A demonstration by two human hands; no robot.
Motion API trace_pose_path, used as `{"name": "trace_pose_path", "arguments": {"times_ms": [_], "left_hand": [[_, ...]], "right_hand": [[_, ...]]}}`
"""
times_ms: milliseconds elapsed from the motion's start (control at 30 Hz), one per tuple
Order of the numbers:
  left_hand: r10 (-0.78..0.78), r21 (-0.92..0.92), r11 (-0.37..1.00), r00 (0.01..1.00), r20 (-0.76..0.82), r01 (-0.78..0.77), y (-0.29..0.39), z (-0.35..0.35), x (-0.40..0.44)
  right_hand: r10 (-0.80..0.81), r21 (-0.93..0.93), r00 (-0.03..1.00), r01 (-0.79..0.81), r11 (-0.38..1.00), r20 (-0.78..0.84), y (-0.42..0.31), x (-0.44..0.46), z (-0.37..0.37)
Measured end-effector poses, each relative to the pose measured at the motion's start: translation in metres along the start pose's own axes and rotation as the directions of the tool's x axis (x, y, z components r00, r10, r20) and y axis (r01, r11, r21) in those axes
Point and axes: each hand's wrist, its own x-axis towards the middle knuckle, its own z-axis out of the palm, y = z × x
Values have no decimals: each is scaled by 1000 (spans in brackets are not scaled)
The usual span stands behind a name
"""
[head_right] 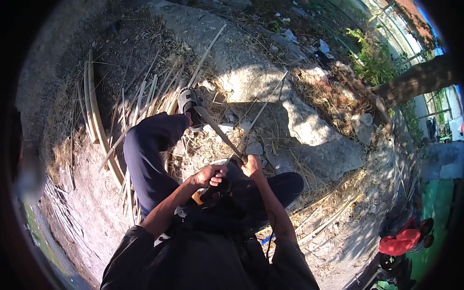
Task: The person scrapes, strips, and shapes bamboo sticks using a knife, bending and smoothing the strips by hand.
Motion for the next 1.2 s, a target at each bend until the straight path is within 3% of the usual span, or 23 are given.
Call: {"name": "trace_pose_path", "arguments": {"times_ms": [100,133,267,300,333,400,433,467,533,567,600,667,700,733,800,833,867,933,967,1000,1067,1167,1200], "left_hand": [[-29,-32,999,1000,9,30,-5,8,-18],[-17,-38,999,999,27,18,-5,10,-23],[36,91,995,997,-75,-29,1,23,-21],[77,140,988,994,-77,-66,1,21,-18],[79,136,988,994,-77,-68,-2,19,-16],[277,476,876,892,-358,-81,-14,15,-17],[275,476,876,891,-361,-77,-16,14,-20],[318,626,779,881,-351,-31,-13,13,-22],[392,859,508,869,-302,70,-7,8,-26],[552,963,257,830,-81,-78,-8,6,-24],[670,986,-38,727,147,-164,-9,0,-20],[491,949,314,854,-172,11,0,9,-23],[416,874,484,888,-197,-33,0,13,-23],[421,875,482,886,-193,-39,7,22,-28],[93,344,939,979,-182,-25,10,39,-46],[62,171,984,997,-46,-53,4,28,-47],[58,177,983,997,-47,-49,1,25,-50],[90,165,981,995,52,-97,1,20,-53],[201,216,945,958,206,-245,-3,18,-55],[176,272,937,968,177,-220,1,19,-54],[98,208,973,995,9,-98,13,33,-57],[67,135,987,990,124,-84,7,25,-66],[83,280,958,995,-58,-63,2,27,-74]], "right_hand": [[155,-58,987,-157,986,-45,23,24,-9],[262,118,954,-280,953,148,28,31,-16],[43,-71,999,-43,997,-6,11,5,-7],[-74,6,983,75,997,166,2,7,-10],[-75,5,983,75,997,170,4,11,-9],[92,74,983,-105,992,159,12,14,1],[-149,141,986,159,977,-78,71,30,37],[-26,7,999,26,1000,29,47,39,9],[49,-35,998,-48,998,41,23,44,-5],[158,7,984,-160,987,85,15,47,-9],[28,30,1000,-29,999,10,32,41,9],[-233,18,962,238,971,-141,70,29,44],[-131,6,988,132,991,-76,37,22,26],[-29,-16,1000,29,999,-10,0,16,2],[-60,19,995,62,998,-78,-6,21,-17],[-12,257,999,20,966,-33,27,36,-9],[108,196,994,-101,975,-25,30,43,-20],[167,37,978,-163,986,-124,13,47,-41],[122,32,987,-119,992,-105,9,49,-43],[55,345,998,-38,938,-40,41,49,-20],[-139,56,970,153,987,-199,37,31,-4],[-56,40,995,60,997,-80,1,39,-42],[7,48,999,-6,999,-35,8,42,-50]]}}
